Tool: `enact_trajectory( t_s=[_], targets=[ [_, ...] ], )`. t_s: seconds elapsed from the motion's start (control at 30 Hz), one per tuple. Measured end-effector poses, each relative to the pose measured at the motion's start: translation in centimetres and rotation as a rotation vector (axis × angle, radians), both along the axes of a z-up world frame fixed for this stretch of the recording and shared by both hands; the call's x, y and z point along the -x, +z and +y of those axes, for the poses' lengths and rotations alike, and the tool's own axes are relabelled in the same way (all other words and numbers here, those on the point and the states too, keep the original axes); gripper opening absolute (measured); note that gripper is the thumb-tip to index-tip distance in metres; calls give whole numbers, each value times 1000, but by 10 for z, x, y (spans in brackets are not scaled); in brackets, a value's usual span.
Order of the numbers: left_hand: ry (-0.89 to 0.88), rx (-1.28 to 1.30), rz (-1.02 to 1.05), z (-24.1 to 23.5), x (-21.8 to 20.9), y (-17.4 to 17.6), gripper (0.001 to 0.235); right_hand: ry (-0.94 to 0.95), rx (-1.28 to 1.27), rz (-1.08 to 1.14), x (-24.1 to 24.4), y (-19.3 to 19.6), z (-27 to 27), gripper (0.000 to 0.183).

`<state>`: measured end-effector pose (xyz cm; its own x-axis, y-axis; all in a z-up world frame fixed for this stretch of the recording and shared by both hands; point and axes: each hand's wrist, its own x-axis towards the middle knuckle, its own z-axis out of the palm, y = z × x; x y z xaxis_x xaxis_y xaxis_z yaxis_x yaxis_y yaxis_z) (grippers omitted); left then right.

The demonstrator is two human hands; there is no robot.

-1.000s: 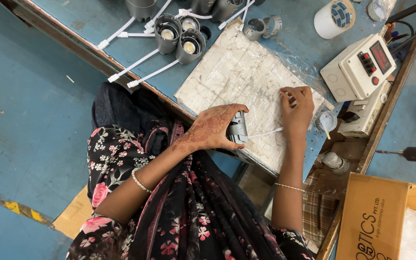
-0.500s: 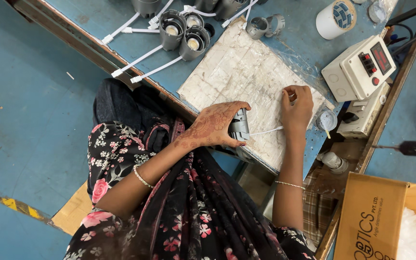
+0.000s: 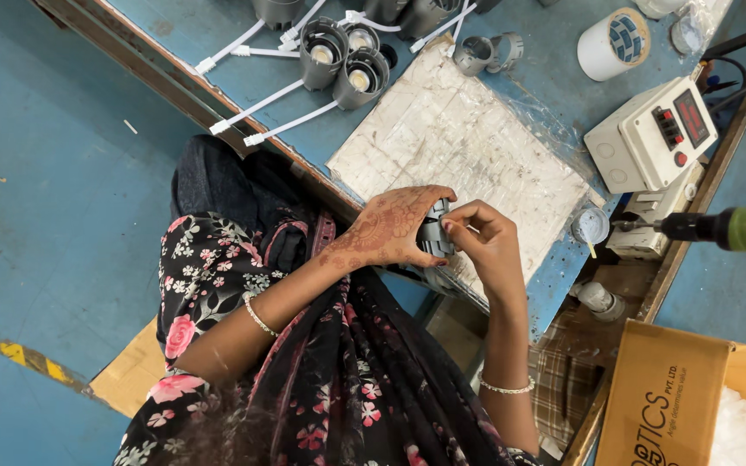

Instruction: The person assembles cylindrical electrical housings by inserting white zip ties and using a green power drill to secure them. They repeatedly pick up housings, insert zip ties, drill, and place the finished units on the table.

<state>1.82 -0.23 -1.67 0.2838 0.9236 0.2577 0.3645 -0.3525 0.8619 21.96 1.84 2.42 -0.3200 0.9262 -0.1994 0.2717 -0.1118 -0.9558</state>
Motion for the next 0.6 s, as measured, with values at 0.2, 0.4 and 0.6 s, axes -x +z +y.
enact_trajectory(
  t_s=[0.2,0.4,0.6],
  targets=[
    [6,-16,-5,0,0,1,85,-30,-51,39,9,-6,-4,3],
    [-3,30,-4,0,2,6,80,4,11,64,5,-10,5,6],
    [-7,42,9,-1,2,7,82,16,73,77,0,-12,11,5]
  ],
)
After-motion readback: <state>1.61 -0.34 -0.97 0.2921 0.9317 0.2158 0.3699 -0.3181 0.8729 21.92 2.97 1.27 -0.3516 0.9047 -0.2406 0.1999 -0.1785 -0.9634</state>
